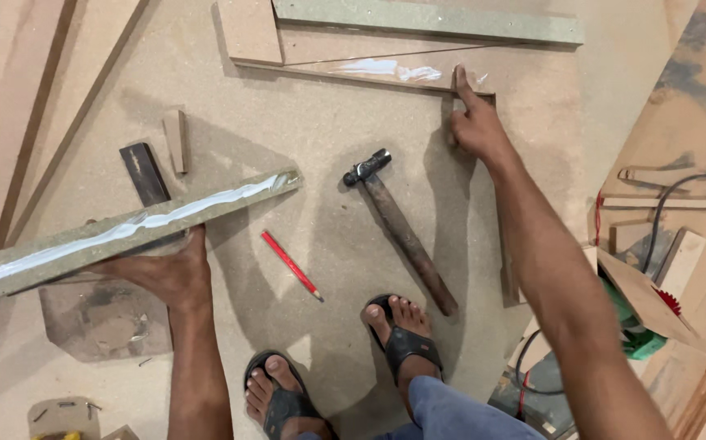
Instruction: The person marks wood pieces with a pencil, cuts a piece using a circular saw, hammers nails into the wood, and applies glue to the surface to assemble a frame.
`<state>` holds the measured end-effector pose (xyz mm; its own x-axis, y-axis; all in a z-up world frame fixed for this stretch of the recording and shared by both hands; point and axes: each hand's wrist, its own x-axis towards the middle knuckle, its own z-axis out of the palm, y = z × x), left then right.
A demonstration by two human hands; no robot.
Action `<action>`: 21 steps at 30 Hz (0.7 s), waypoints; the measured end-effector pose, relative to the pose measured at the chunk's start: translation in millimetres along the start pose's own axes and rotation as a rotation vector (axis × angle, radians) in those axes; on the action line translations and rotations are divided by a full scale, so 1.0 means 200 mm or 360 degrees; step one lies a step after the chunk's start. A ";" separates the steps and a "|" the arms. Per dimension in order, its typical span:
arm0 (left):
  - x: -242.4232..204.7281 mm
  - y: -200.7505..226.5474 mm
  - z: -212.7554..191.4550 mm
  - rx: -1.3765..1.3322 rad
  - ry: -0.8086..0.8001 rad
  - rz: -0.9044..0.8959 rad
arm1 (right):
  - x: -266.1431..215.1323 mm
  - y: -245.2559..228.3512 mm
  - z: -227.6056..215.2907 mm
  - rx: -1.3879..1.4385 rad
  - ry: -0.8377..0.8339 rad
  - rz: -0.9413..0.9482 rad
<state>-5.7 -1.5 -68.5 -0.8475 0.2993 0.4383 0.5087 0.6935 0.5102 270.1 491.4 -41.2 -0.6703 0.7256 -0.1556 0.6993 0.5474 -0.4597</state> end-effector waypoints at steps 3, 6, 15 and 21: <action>-0.01 0.02 -0.03 0.0025 -0.0051 -0.0127 | 0.04 -0.06 0.02 -0.0963 -0.0180 -0.0047; -0.02 0.04 -0.06 0.0019 -0.0069 -0.0115 | 0.06 -0.30 -0.03 -0.1372 -0.0610 0.0270; 0.14 -0.02 -0.07 -0.0064 -0.0026 0.0178 | -0.06 -0.43 -0.13 -0.1862 -0.0603 0.0072; 0.30 0.38 -0.03 -0.0381 -0.0081 0.0441 | -0.83 -0.35 -0.43 -0.0084 0.0357 -0.0043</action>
<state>-17.3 65.4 0.0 -0.6760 0.4909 0.5497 0.7359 0.4102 0.5387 354.3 369.1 91.6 -0.6210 0.7817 0.0568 0.6980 0.5846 -0.4136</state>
